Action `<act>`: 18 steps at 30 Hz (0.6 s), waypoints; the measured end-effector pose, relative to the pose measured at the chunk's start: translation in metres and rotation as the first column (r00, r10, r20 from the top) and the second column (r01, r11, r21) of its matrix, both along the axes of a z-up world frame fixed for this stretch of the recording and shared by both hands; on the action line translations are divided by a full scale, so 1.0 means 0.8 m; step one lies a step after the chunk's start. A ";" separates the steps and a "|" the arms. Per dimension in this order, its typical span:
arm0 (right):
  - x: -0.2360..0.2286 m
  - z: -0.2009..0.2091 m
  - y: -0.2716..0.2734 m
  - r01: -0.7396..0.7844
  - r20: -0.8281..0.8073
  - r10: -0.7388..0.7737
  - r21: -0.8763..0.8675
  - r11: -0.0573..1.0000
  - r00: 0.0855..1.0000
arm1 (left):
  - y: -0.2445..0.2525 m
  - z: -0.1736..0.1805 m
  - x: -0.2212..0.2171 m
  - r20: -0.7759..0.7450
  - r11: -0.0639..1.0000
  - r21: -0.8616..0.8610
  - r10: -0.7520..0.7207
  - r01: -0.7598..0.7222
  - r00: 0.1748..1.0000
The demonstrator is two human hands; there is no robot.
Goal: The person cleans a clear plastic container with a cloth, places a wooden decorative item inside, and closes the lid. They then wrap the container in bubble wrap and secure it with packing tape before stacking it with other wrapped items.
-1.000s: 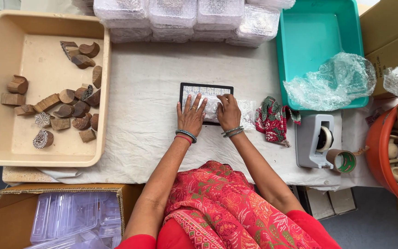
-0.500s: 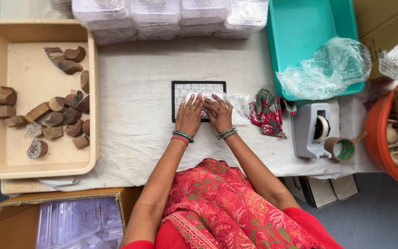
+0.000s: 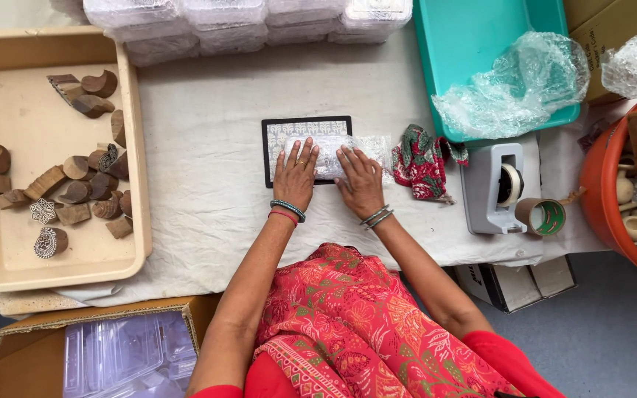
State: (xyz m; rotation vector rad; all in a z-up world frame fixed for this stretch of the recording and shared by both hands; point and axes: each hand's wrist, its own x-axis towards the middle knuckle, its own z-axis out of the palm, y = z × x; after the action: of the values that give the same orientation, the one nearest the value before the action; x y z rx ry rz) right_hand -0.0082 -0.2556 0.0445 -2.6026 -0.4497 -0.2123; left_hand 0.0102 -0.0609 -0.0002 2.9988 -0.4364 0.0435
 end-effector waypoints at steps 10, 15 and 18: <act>-0.009 -0.009 -0.002 -0.069 0.044 0.078 -0.185 0.980 0.996 | -0.020 0.020 -0.006 -0.174 0.998 0.056 0.014 -0.004 0.985; -0.011 -0.012 -0.032 -0.083 -0.027 0.081 -0.101 0.991 0.996 | -0.019 -0.008 -0.005 -0.070 0.984 0.179 0.031 -0.018 0.997; 0.021 -0.023 -0.069 0.120 -0.172 -0.093 0.153 0.981 0.981 | -0.017 -0.007 -0.008 -0.078 0.982 0.186 0.027 -0.012 0.997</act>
State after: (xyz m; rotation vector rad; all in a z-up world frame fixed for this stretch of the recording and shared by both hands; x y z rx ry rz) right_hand 0.0084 -0.3105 0.0261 -2.4611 -0.2244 -0.0655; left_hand 0.0035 -0.0749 -0.0055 3.1737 -0.4244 -0.1219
